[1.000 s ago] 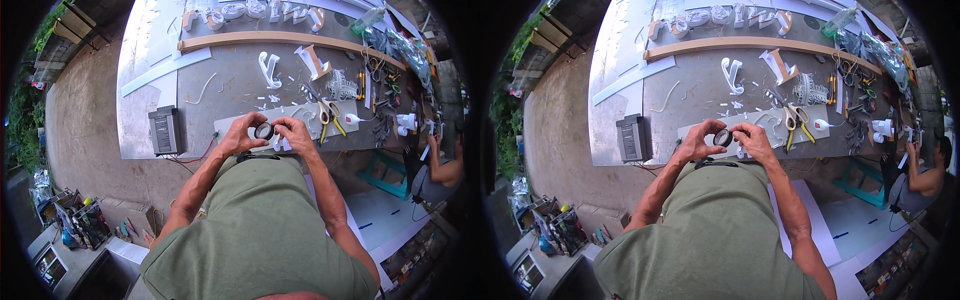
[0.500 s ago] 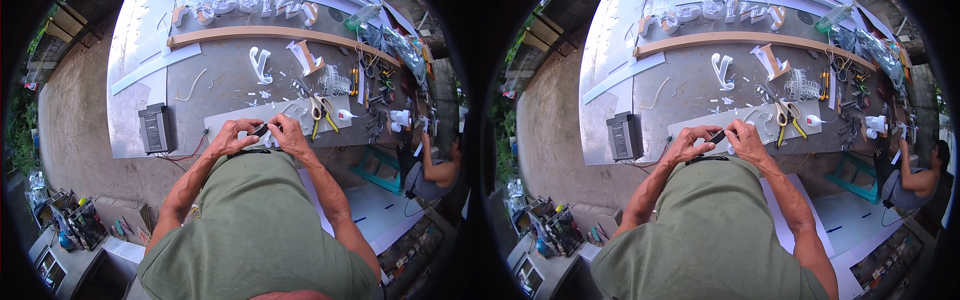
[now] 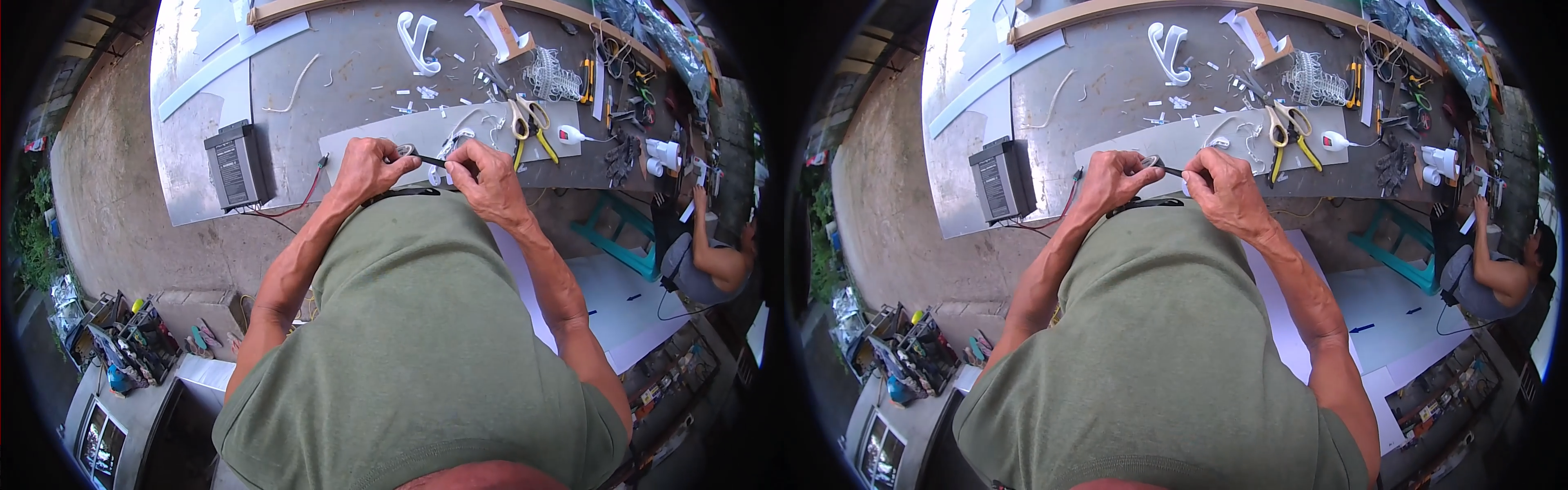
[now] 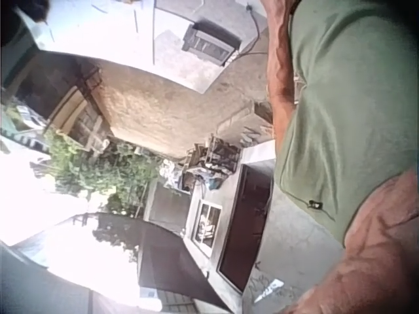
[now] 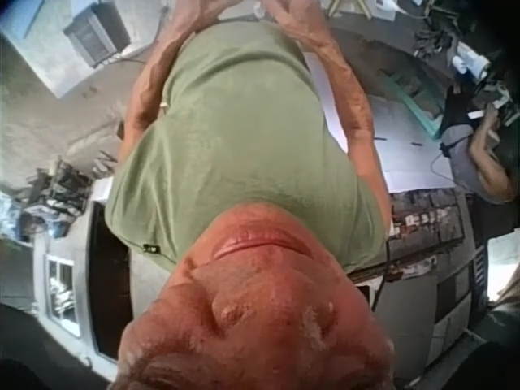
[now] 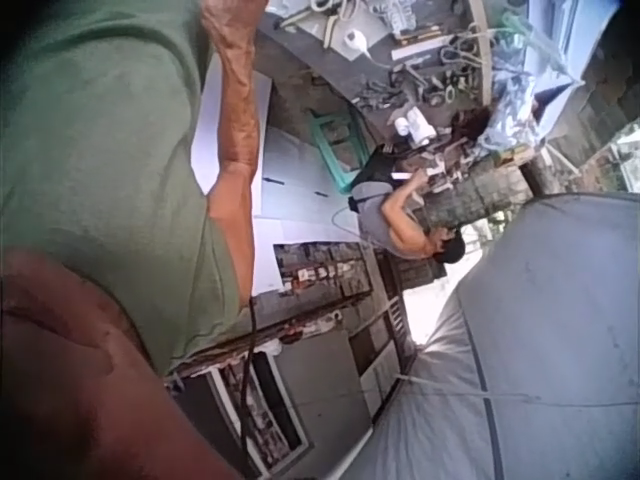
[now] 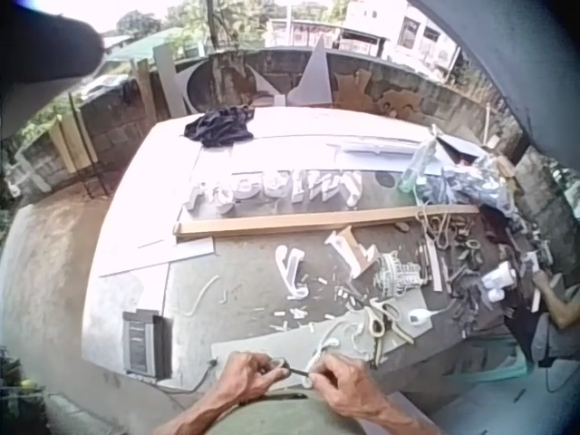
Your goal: Assembling LED channel letters by applying black tape and attaching wiring components on a metal workspace.
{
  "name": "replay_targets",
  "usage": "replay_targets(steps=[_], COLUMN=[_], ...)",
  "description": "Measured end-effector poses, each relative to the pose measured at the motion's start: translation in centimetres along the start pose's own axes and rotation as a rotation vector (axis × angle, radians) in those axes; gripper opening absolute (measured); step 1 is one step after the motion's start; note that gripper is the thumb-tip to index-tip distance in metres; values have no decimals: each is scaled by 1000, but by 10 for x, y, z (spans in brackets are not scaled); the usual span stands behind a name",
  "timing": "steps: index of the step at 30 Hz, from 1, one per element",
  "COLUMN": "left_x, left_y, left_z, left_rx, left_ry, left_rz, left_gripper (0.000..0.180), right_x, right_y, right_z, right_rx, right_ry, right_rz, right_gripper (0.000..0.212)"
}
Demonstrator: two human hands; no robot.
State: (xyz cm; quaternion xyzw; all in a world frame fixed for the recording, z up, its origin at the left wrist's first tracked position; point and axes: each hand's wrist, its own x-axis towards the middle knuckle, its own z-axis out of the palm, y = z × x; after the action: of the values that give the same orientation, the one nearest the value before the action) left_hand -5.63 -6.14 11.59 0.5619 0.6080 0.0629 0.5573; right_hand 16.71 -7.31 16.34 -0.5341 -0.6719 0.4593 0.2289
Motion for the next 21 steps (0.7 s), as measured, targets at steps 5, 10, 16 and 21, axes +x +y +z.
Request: replay_targets(steps=[5,10,16,21], left_x=[0,-1,4,4], left_y=[-18,-3,9,40], left_z=[6,-3,-13,-21], left_rx=[-315,-370,-434,-293], left_ry=[-48,-255,-374,-393], left_rz=[350,369,307,364], left_gripper=[35,30,46,78], right_x=[4,2,7,16], right_y=[21,40,45,45], right_z=[-15,-30,-41,-46], right_rx=[59,214,258,196], right_ry=[-91,-106,-145,-161], right_rz=[189,284,260,225], right_gripper=[16,21,17,25])
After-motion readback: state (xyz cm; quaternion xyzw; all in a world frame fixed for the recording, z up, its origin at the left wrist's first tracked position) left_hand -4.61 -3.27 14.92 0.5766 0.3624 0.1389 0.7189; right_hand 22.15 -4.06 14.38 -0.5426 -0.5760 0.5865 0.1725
